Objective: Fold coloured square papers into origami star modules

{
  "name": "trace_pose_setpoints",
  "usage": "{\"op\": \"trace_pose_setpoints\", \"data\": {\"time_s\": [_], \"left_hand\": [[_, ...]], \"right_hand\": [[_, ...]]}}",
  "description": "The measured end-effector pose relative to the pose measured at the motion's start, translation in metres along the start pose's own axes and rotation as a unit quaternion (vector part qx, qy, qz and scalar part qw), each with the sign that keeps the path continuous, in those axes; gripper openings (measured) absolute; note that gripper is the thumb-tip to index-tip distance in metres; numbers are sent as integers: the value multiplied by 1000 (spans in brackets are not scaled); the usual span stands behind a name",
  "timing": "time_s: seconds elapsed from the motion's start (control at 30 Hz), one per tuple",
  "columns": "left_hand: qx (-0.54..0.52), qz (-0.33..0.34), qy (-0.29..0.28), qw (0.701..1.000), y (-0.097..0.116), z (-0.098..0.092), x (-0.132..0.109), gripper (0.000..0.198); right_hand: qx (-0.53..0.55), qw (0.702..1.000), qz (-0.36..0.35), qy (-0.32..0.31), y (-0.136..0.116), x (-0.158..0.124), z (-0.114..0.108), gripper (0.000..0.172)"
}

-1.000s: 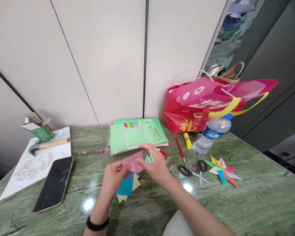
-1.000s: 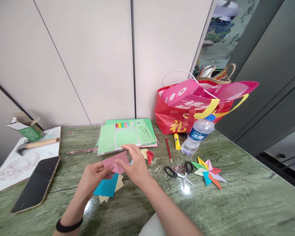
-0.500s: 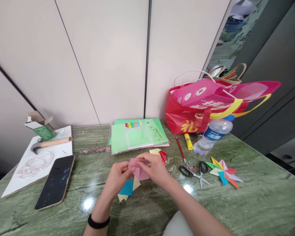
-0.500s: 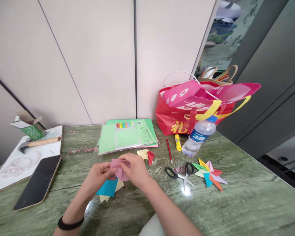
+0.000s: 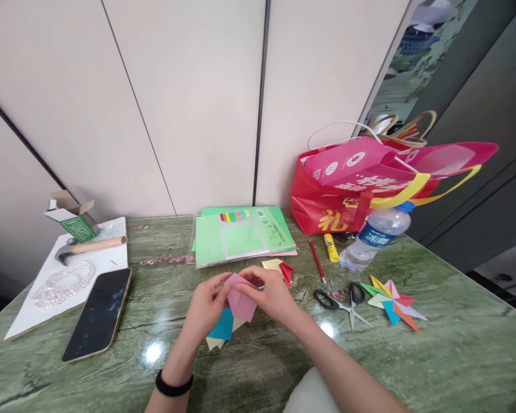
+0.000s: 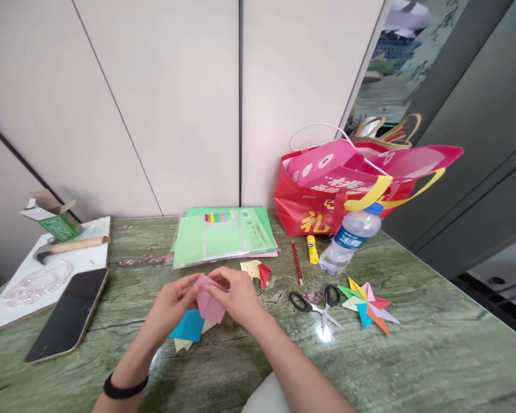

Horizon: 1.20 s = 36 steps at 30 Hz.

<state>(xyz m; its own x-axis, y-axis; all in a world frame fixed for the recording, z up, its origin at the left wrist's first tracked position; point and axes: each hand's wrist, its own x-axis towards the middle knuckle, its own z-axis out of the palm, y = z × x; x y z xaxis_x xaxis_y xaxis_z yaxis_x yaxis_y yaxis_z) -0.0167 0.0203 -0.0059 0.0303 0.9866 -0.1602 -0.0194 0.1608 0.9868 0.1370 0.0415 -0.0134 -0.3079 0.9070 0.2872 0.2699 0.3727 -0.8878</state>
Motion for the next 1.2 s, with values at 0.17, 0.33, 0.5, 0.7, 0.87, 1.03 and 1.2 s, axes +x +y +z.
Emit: {"op": "trace_pose_setpoints", "data": {"time_s": [0.17, 0.33, 0.5, 0.7, 0.87, 1.03, 1.2], "left_hand": [[6, 1, -27, 1000, 1, 2, -2, 53], [4, -18, -1, 1000, 5, 6, -3, 55], [37, -15, -7, 999, 1, 7, -1, 29], [39, 16, 63, 997, -1, 4, 0, 27], [61, 31, 106, 992, 0, 0, 2, 29], [95, 50, 112, 988, -2, -2, 4, 32], [93, 41, 101, 990, 1, 0, 2, 32]], "right_hand": [[-20, 999, 18, 25, 1, -1, 0, 8], [10, 997, 49, 66, 6, 2, 1, 8], [86, 989, 59, 105, 13, 5, 2, 9], [113, 990, 57, 65, 14, 4, 5, 4], [103, 993, 49, 17, 10, 2, 4, 14], [101, 993, 55, -16, 3, 0, 4, 17], [96, 994, 56, -4, 1, 1, 3, 12]]}}
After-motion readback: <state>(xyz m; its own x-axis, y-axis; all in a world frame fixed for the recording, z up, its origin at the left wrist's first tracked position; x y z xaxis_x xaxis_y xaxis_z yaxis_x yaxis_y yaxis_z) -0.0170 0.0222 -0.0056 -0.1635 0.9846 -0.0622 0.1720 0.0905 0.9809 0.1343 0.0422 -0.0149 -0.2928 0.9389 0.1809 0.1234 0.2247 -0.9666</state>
